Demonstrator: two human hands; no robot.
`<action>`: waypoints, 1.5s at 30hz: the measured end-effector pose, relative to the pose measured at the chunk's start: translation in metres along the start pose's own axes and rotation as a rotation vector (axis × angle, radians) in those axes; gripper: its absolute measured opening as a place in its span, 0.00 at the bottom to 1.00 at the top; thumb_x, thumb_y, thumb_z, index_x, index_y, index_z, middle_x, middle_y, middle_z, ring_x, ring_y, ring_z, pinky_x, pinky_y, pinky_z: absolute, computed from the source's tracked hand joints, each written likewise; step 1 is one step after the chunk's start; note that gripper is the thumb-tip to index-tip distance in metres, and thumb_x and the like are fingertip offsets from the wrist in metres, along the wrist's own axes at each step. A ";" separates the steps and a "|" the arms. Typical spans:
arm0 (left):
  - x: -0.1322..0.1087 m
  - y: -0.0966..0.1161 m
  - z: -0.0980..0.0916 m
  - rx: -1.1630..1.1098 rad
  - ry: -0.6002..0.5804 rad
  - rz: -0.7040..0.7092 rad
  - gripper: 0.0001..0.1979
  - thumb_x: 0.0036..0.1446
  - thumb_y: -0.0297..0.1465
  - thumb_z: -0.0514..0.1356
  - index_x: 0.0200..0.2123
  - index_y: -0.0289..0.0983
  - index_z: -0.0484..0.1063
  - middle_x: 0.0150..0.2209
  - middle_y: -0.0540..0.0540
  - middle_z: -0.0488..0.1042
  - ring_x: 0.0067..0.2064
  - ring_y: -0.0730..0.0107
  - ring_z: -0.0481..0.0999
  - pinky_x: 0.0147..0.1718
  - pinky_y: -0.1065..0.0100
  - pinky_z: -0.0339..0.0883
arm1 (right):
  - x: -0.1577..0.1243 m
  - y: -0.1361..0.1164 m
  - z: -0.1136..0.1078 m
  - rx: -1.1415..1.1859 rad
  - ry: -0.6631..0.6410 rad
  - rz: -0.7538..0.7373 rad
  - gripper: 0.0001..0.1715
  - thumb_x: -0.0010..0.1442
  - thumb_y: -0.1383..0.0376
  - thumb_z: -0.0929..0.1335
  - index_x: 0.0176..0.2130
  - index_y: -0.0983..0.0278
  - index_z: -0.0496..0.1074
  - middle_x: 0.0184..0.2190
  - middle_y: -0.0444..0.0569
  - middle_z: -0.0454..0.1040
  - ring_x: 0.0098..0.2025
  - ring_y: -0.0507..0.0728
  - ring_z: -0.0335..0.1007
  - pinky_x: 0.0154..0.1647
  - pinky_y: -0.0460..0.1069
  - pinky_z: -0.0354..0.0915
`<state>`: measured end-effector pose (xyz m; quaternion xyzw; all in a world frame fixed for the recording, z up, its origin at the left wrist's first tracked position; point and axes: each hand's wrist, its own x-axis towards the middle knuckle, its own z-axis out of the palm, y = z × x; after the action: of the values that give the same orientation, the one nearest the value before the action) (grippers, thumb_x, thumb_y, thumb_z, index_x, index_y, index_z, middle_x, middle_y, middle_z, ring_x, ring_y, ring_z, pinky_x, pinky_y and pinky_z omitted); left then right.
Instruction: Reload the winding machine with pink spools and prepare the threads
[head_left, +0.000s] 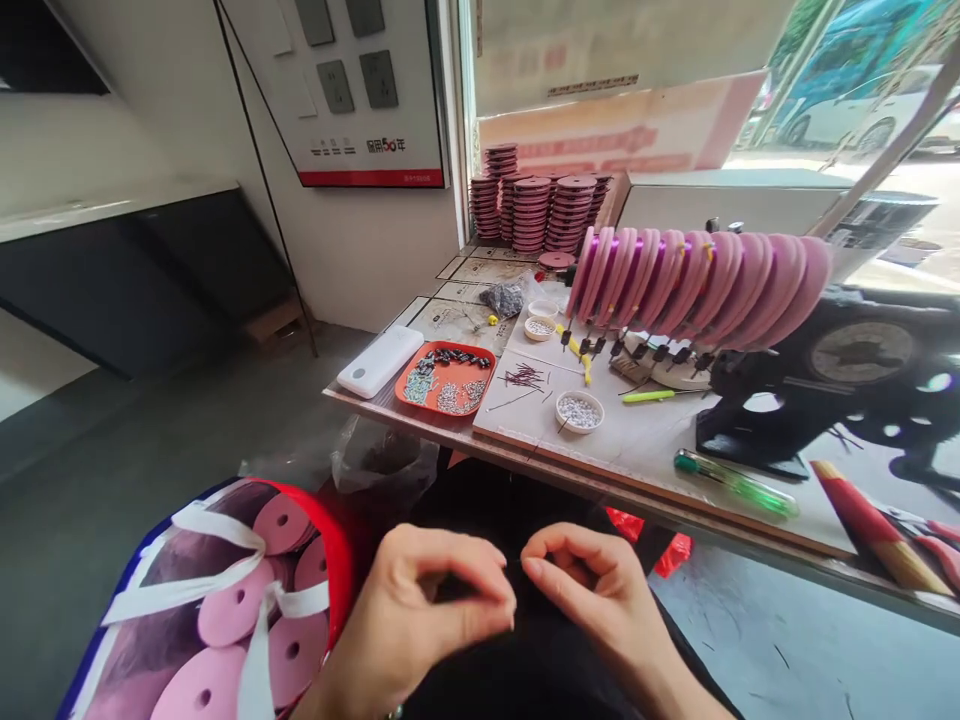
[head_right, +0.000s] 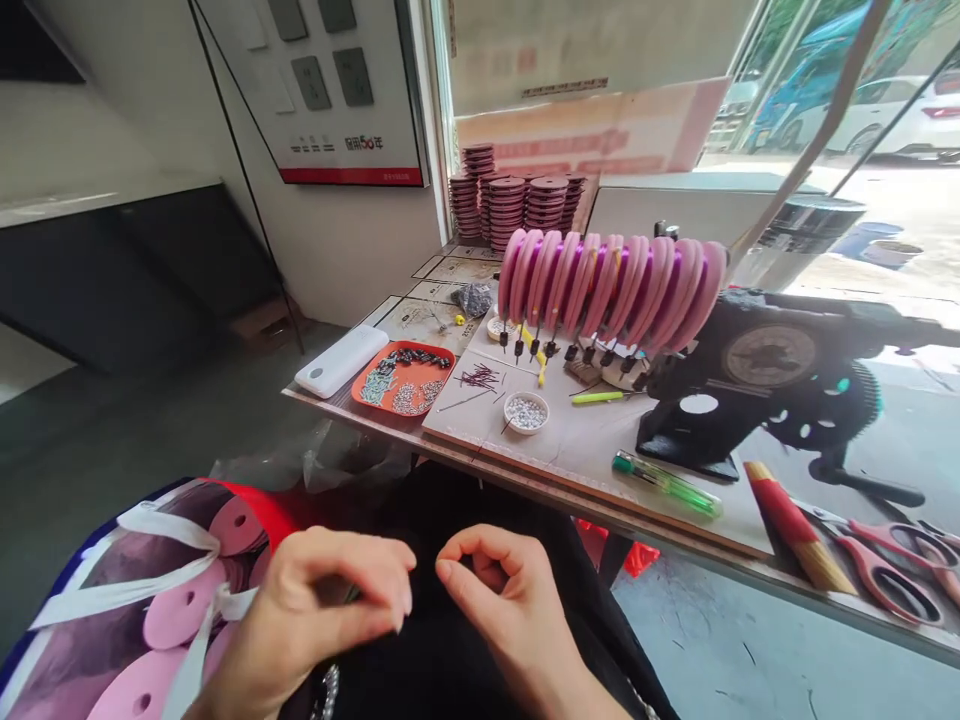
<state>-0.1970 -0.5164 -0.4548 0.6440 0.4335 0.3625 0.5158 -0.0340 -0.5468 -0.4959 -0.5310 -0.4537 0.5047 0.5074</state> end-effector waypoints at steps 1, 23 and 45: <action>0.005 -0.003 0.002 -0.055 -0.031 -0.070 0.05 0.41 0.32 0.68 0.21 0.37 0.76 0.23 0.50 0.77 0.30 0.68 0.75 0.34 0.69 0.70 | -0.001 -0.001 -0.001 -0.027 0.015 -0.010 0.16 0.51 0.56 0.68 0.24 0.66 0.71 0.15 0.37 0.48 0.19 0.47 0.40 0.19 0.46 0.39; 0.005 -0.027 0.020 0.211 0.084 0.104 0.02 0.50 0.26 0.62 0.26 0.37 0.74 0.26 0.50 0.74 0.31 0.72 0.73 0.35 0.72 0.67 | -0.003 -0.014 -0.001 -0.639 0.098 -0.540 0.07 0.56 0.69 0.65 0.27 0.64 0.70 0.17 0.41 0.64 0.20 0.49 0.60 0.24 0.45 0.56; 0.005 -0.026 0.020 0.274 0.092 0.147 0.03 0.50 0.25 0.61 0.26 0.37 0.74 0.26 0.49 0.75 0.31 0.70 0.73 0.33 0.70 0.68 | -0.001 -0.013 0.000 -0.741 0.084 -0.548 0.08 0.55 0.70 0.64 0.25 0.64 0.68 0.17 0.40 0.65 0.20 0.49 0.59 0.27 0.46 0.55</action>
<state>-0.1815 -0.5162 -0.4839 0.7210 0.4535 0.3660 0.3748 -0.0341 -0.5470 -0.4833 -0.5572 -0.7060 0.1339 0.4161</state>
